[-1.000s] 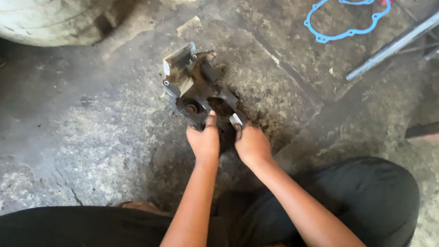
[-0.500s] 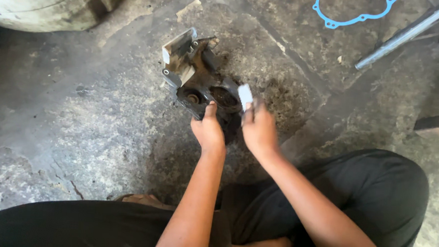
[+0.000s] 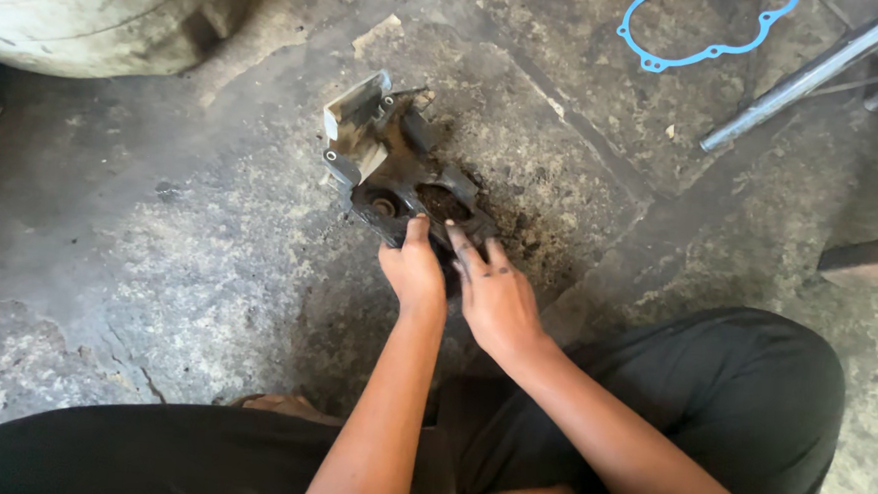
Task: The person is cleaning a dirty metal engine part using a metal scraper. They hold the part with one hand and scrape off grime and residue with the other, repeatedly turning the object to access different surfaces and crevices.
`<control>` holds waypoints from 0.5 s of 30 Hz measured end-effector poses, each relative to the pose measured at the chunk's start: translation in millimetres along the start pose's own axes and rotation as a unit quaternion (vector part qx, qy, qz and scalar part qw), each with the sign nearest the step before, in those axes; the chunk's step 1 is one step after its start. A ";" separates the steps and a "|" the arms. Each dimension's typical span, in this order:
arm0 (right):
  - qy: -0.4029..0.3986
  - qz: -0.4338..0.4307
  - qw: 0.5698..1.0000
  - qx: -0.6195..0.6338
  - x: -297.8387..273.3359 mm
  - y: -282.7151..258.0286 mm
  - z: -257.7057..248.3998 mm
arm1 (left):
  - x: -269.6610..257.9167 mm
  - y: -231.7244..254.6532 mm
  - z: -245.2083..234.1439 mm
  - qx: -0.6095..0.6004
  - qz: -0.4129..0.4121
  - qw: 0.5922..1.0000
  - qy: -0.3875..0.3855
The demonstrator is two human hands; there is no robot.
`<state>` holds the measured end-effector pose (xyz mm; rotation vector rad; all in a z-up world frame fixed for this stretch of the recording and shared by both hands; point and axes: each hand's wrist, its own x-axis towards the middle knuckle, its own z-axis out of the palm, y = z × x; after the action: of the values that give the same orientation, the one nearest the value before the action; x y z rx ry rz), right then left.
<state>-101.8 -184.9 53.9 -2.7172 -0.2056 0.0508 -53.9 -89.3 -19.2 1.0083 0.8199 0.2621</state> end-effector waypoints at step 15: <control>0.060 0.068 0.996 0.005 8.7 31.3 -5.2 | 6.3 -11.4 -1.9 -0.014 0.038 0.999 -0.017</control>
<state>-88.6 -214.0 45.9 -2.7098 0.0148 -0.0725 -52.9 -90.7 -32.2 1.0153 0.7463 0.3197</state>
